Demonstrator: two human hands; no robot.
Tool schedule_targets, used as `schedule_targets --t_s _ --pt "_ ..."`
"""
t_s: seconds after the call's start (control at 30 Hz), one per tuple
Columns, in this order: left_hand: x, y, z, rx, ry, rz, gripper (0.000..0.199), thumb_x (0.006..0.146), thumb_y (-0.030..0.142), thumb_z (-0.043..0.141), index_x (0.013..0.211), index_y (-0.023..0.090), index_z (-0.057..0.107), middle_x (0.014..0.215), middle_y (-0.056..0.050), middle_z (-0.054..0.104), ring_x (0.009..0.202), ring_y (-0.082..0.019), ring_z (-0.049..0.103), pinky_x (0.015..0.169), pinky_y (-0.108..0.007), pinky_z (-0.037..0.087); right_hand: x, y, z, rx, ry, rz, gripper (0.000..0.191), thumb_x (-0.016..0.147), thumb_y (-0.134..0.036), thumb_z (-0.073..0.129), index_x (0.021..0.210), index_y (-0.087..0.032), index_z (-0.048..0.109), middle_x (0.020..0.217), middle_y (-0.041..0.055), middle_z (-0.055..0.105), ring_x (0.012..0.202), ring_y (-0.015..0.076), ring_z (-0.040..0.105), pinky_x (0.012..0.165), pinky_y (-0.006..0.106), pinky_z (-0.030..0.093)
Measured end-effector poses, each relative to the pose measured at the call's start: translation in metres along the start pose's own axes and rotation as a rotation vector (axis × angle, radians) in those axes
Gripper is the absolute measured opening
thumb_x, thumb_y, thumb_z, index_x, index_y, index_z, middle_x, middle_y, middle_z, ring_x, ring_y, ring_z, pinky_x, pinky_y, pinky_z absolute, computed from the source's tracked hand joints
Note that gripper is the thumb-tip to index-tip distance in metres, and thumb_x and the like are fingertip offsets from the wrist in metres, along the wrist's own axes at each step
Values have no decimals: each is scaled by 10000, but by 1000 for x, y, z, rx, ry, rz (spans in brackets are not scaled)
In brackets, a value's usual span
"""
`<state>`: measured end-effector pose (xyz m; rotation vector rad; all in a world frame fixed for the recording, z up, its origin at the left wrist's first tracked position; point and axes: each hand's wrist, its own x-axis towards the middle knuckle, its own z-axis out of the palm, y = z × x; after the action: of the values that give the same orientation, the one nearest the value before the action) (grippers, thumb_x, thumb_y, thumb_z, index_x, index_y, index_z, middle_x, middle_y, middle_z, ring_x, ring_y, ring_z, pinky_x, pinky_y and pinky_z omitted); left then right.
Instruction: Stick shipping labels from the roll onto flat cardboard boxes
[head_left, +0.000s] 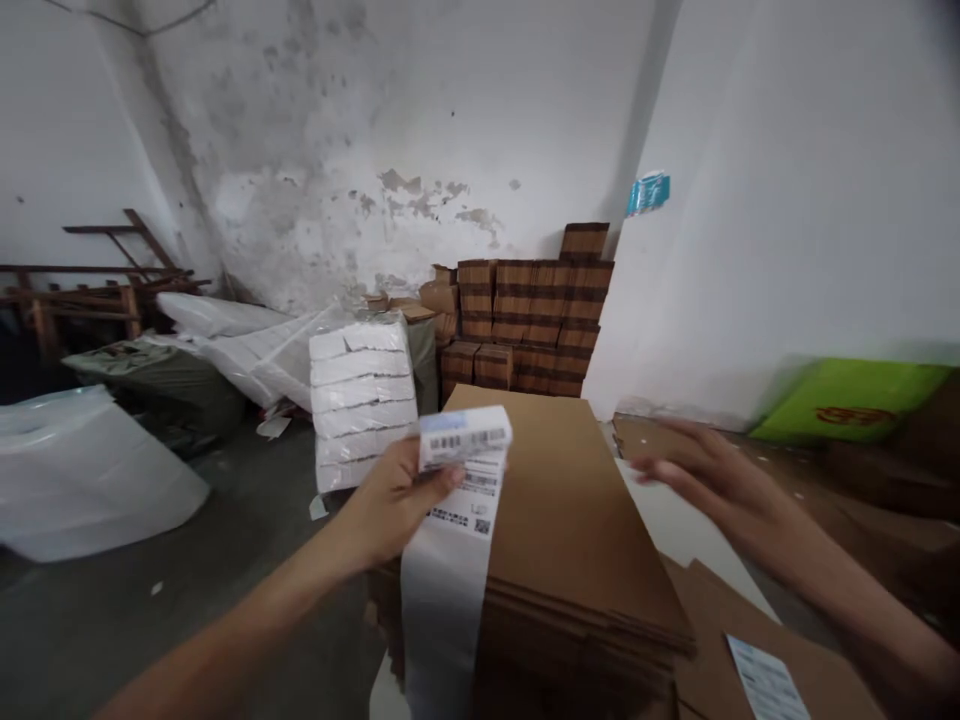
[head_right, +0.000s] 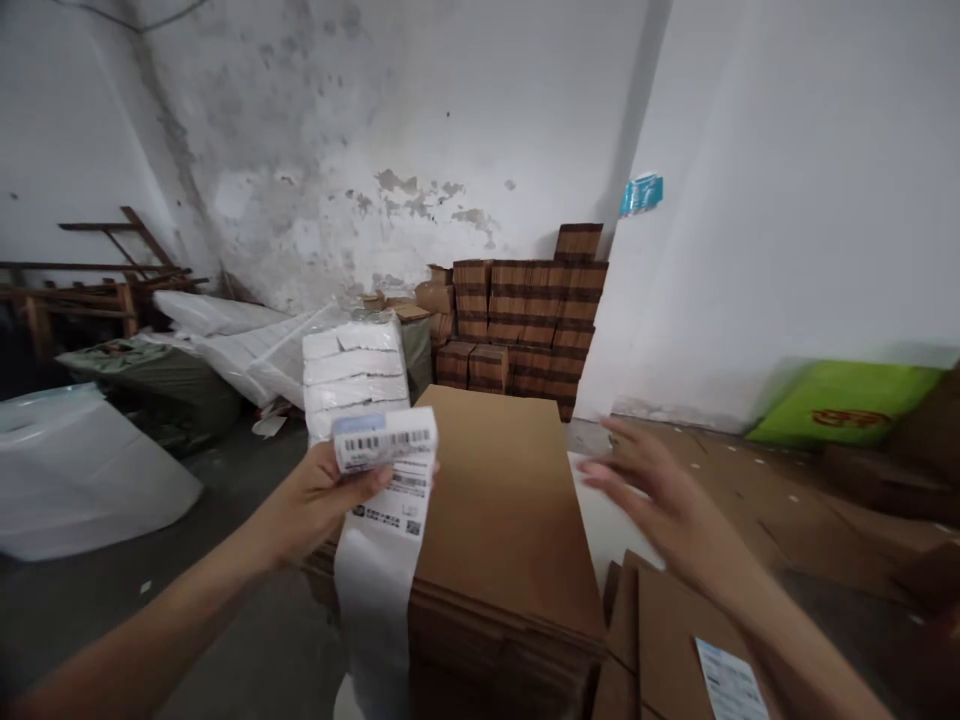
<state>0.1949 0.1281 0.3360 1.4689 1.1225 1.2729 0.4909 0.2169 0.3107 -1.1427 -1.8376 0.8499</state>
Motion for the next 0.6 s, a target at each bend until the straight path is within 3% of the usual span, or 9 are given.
schedule_targets --t_s 0.07,0.13,0.17,0.23,0.3,0.4,0.5,0.57,0.6 --pt "-1 4 9 139 -5 54 271 788 243 606 1042 175 675 1049 -61 683 1028 -243 595 906 -294 442 10 -52 35 2 -148 -243 650 729 -357 677 1295 -307 362 994 37 654 972 229 596 861 397 457" --pt "-4 10 10 113 21 38 289 774 252 623 1048 176 673 1032 -50 685 1022 -235 592 895 -267 438 19 -90 68 -15 -146 -463 273 783 -275 623 1050 -281 563 912 -12 660 874 171 608 798 321 462" --pt "-6 14 9 -2 30 -10 313 784 292 610 1065 167 663 1017 -58 687 1003 -237 598 883 -276 448 22 -102 81 -28 -108 -533 135 803 -239 597 935 -262 597 874 -24 656 833 149 603 763 292 456" --pt "-9 20 5 -329 88 -156 367 819 372 542 1076 132 645 973 -92 694 931 -246 626 837 -316 484 22 -110 100 -71 -54 -602 84 822 -179 563 868 -240 598 844 -27 646 799 133 588 713 269 441" --pt "-7 22 0 -581 240 -298 342 845 336 490 1026 89 641 883 -116 701 801 -233 653 753 -329 517 18 -108 108 -133 -92 -693 126 823 -131 546 902 -222 584 842 -12 638 813 139 568 722 279 428" --pt "4 13 -16 -678 459 -343 215 830 173 485 922 49 633 756 -107 691 638 -180 646 638 -269 525 15 -109 99 -202 -189 -847 118 833 -104 508 801 -195 575 844 20 593 864 152 523 762 298 410" --pt "11 -12 -54 -716 627 -220 217 853 103 409 902 53 614 710 -91 681 639 -160 653 654 -244 532 38 -113 75 -38 -194 -750 102 880 -217 462 804 -193 525 860 31 554 839 145 519 724 281 426" --pt "8 -29 -80 -685 849 -115 220 852 50 382 888 84 596 678 -54 676 610 -138 649 629 -226 534 67 -104 65 -16 -62 -563 203 923 -347 348 899 -200 485 874 37 551 796 142 531 699 282 444" --pt "5 -35 -88 -648 903 -87 214 849 42 394 898 94 596 691 -44 681 597 -127 645 601 -208 528 82 -95 64 -72 18 -460 261 924 -395 308 933 -197 477 880 45 554 789 150 537 698 296 450"
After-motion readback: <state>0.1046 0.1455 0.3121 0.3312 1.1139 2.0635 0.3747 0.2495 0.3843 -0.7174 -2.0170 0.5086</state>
